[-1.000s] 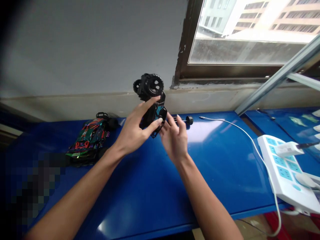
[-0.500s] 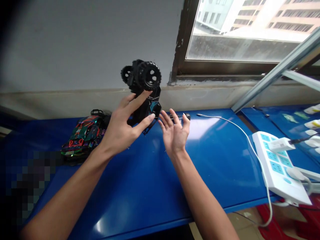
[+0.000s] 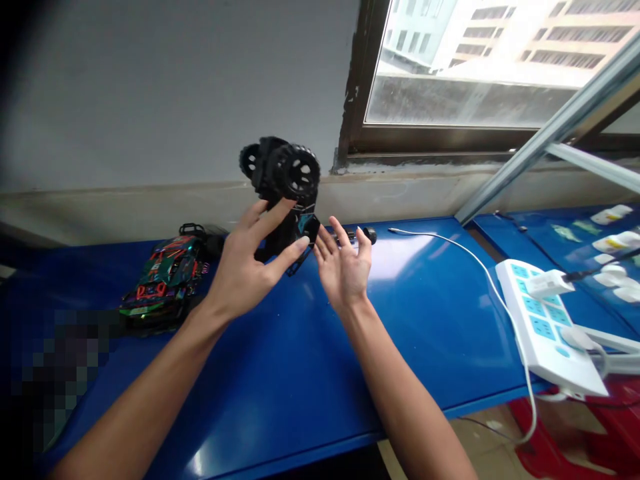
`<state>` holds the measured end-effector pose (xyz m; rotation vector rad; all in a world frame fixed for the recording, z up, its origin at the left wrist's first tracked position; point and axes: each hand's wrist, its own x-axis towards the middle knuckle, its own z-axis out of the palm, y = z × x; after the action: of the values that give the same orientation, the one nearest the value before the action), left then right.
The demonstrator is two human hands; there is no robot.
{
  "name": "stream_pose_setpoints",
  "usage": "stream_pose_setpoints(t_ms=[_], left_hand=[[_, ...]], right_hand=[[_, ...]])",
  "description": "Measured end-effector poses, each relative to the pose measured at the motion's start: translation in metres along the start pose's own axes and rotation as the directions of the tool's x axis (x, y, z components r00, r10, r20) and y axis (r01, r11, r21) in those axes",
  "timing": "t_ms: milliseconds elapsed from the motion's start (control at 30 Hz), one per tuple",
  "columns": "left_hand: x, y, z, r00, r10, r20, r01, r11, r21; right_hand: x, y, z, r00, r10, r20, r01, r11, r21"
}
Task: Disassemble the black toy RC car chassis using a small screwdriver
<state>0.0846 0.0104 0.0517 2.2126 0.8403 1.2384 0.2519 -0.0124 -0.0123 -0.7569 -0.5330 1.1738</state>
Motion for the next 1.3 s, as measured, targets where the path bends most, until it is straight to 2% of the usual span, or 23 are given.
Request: stream_pose_setpoints(t_ms=[100, 200, 267, 333, 400, 467, 533, 600, 633, 700, 767, 800, 867, 967, 1033, 1100, 1200, 1300], left_hand=[[0.000, 0.005, 0.003, 0.998, -0.009, -0.069, 0.007, 1.000, -0.025], [-0.009, 0.001, 0.027, 1.000, -0.011, -0.022, 0.010, 0.999, -0.044], [-0.016, -0.005, 0.040, 0.998, -0.030, 0.050, 0.032, 0.999, -0.043], [-0.018, -0.010, 0.042, 0.995, -0.032, 0.093, 0.038, 0.998, -0.060], [-0.016, -0.011, 0.033, 0.994, -0.019, 0.108, 0.025, 0.999, -0.047], [-0.012, -0.008, 0.021, 0.998, 0.001, 0.058, 0.001, 1.000, -0.023], [-0.009, -0.003, 0.014, 0.998, 0.003, -0.069, -0.004, 1.000, -0.024], [-0.011, 0.001, 0.015, 0.985, -0.024, -0.170, 0.015, 0.999, -0.052], [-0.013, 0.001, 0.019, 0.981, -0.045, -0.188, 0.033, 0.997, -0.070], [-0.018, -0.002, 0.029, 0.993, -0.038, -0.114, 0.029, 0.997, -0.073], [-0.022, -0.008, 0.035, 0.996, -0.080, -0.024, 0.079, 0.995, -0.061], [-0.023, -0.011, 0.036, 0.996, -0.087, 0.013, 0.088, 0.993, -0.083], [-0.022, -0.016, 0.032, 0.994, -0.087, 0.065, 0.094, 0.988, -0.119], [-0.016, -0.018, 0.019, 0.989, -0.125, 0.079, 0.141, 0.960, -0.242], [-0.012, -0.018, 0.012, 0.974, -0.210, 0.088, 0.227, 0.894, -0.387], [-0.012, -0.017, 0.005, 0.938, -0.324, 0.123, 0.336, 0.767, -0.547], [-0.015, -0.019, -0.002, 0.848, -0.473, 0.238, 0.487, 0.520, -0.702], [-0.020, -0.024, -0.007, 0.766, -0.533, 0.358, 0.574, 0.319, -0.754]], right_hand=[[0.001, -0.003, -0.003, 0.995, -0.066, -0.072, 0.065, 0.998, -0.010], [-0.012, 0.000, 0.010, 0.999, -0.039, -0.012, 0.039, 0.998, -0.046], [-0.021, 0.003, 0.019, 0.998, 0.030, 0.049, -0.027, 0.997, -0.072], [-0.023, 0.004, 0.021, 0.996, 0.056, 0.071, -0.050, 0.995, -0.085], [-0.017, 0.003, 0.015, 0.997, 0.049, 0.052, -0.044, 0.996, -0.083], [-0.007, -0.002, 0.004, 1.000, 0.016, -0.003, -0.016, 0.997, -0.071], [0.001, -0.007, -0.005, 0.996, -0.040, -0.076, 0.035, 0.997, -0.064], [0.001, -0.010, -0.006, 0.987, -0.099, -0.128, 0.090, 0.993, -0.071], [-0.002, -0.009, -0.002, 0.986, -0.111, -0.124, 0.102, 0.992, -0.074], [-0.012, -0.005, 0.012, 0.996, -0.076, -0.044, 0.071, 0.993, -0.094], [-0.024, 0.001, 0.028, 0.999, 0.009, 0.051, -0.003, 0.993, -0.116], [-0.029, 0.004, 0.034, 0.998, 0.020, 0.062, -0.013, 0.993, -0.120], [-0.033, 0.007, 0.042, 0.998, 0.017, 0.066, -0.008, 0.992, -0.126], [-0.032, 0.008, 0.042, 0.996, 0.011, 0.086, 0.002, 0.989, -0.146], [-0.028, 0.009, 0.036, 0.993, 0.021, 0.114, -0.001, 0.985, -0.174], [-0.025, 0.011, 0.028, 0.990, 0.031, 0.137, -0.001, 0.977, -0.215], [-0.019, 0.018, 0.016, 0.991, 0.013, 0.137, 0.027, 0.956, -0.293], [-0.015, 0.026, 0.008, 0.993, -0.021, 0.120, 0.064, 0.929, -0.364]])
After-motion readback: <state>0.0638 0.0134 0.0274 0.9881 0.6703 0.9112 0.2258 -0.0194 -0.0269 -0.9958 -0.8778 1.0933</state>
